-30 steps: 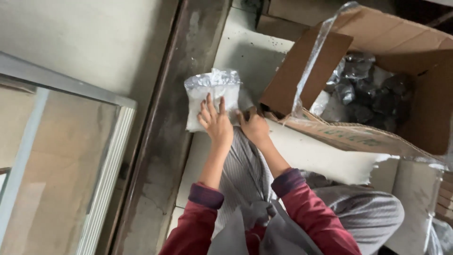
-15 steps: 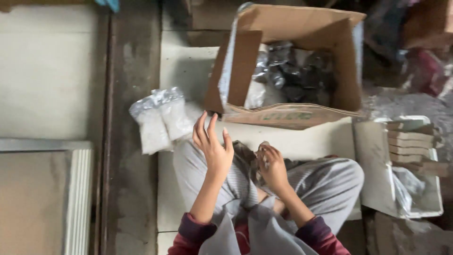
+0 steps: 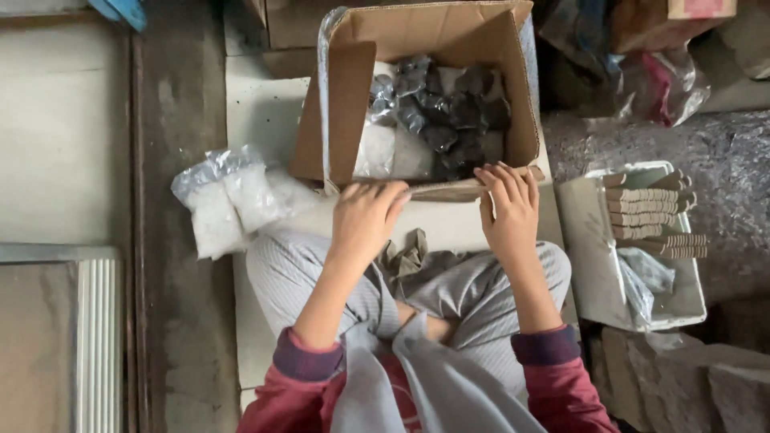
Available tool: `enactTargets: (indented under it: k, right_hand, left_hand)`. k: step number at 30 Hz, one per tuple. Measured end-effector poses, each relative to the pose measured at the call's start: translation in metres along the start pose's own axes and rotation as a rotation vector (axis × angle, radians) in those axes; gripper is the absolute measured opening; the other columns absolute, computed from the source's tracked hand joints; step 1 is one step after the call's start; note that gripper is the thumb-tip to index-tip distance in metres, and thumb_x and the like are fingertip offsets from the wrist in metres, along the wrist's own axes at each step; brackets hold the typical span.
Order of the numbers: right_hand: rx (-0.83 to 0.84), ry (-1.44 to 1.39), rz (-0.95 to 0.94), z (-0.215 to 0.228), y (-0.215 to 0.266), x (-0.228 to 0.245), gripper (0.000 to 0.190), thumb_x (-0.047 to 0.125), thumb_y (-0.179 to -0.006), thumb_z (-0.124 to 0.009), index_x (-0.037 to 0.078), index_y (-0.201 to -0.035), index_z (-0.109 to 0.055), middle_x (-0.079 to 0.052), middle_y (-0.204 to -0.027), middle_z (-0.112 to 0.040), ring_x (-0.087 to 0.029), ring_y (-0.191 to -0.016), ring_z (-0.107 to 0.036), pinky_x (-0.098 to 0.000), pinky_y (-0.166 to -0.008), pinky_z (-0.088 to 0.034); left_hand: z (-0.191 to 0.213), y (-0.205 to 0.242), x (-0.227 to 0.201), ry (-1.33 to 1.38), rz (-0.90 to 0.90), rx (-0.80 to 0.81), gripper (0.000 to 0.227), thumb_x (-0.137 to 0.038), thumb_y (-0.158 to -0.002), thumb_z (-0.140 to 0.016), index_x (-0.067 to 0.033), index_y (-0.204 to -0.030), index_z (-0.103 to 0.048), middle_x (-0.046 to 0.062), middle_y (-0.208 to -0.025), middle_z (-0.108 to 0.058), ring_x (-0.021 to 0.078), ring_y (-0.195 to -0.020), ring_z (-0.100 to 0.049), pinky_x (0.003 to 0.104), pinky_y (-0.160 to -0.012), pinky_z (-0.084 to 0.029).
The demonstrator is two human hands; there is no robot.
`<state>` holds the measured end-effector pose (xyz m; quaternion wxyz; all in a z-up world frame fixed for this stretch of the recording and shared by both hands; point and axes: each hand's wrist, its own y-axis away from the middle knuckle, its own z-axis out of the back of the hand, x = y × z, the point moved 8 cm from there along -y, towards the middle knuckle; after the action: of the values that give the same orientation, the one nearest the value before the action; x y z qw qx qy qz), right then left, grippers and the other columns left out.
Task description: Packaging small hardware parts and bags of material into a cardboard box while sitting on the floor.
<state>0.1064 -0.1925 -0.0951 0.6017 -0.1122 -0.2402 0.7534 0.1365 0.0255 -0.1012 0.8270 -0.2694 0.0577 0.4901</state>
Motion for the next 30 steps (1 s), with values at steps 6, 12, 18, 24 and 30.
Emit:
enactTargets:
  k: [6,12,18,24,30]
  right_hand:
    - [-0.009,-0.15,-0.034,-0.002,0.012,-0.006,0.049,-0.007,-0.09,-0.058,0.017,-0.131,-0.07,-0.006,-0.127,-0.067,-0.029,-0.132,-0.057,-0.048,-0.123,-0.025]
    - [0.181,-0.217,-0.075,0.02,-0.02,-0.008,0.06,-0.01,-0.083,-0.048,0.023,-0.125,-0.075,0.0,-0.114,-0.072,-0.023,-0.121,-0.065,-0.0428,-0.112,-0.039]
    - [0.478,-0.312,0.235,-0.012,-0.112,0.015,0.032,0.005,-0.098,-0.059,0.006,-0.129,-0.067,-0.009,-0.127,-0.071,-0.028,-0.107,-0.067,-0.0416,-0.096,-0.05]
    - [0.969,0.107,0.518,-0.189,-0.086,0.039,0.03,0.008,-0.089,-0.062,0.006,-0.119,-0.065,-0.011,-0.11,-0.073,-0.027,-0.096,-0.075,-0.0381,-0.072,-0.064]
    - [0.919,0.563,0.682,-0.276,-0.039,0.064,0.066,0.082,-0.081,-0.057,0.018,-0.095,-0.071,0.001,-0.085,-0.064,-0.019,-0.071,-0.053,-0.0346,-0.055,-0.033]
  left_hand:
    - [0.015,0.032,-0.026,0.033,-0.021,-0.108,0.027,-0.021,-0.097,-0.063,-0.0177,-0.124,-0.067,0.006,-0.111,-0.072,0.0248,-0.1,-0.069,0.037,-0.092,-0.05]
    - [0.013,0.032,-0.024,0.071,0.019,-0.102,0.026,-0.019,-0.101,-0.061,-0.0162,-0.125,-0.068,0.008,-0.111,-0.072,0.0254,-0.1,-0.07,0.036,-0.089,-0.05]
    - [0.026,0.02,-0.032,0.083,0.094,0.019,0.026,-0.014,-0.096,-0.07,-0.0096,-0.121,-0.068,0.005,-0.119,-0.074,0.0208,-0.109,-0.07,0.036,-0.101,-0.051]
    - [0.044,0.008,-0.033,0.126,0.136,0.045,0.025,-0.006,-0.101,-0.058,-0.0116,-0.122,-0.069,0.005,-0.124,-0.072,0.0226,-0.116,-0.068,0.039,-0.101,-0.047]
    - [0.034,0.016,-0.029,0.137,0.167,0.114,0.036,-0.028,-0.107,-0.041,-0.0143,-0.127,-0.066,0.002,-0.131,-0.069,0.0203,-0.121,-0.065,0.039,-0.104,-0.046]
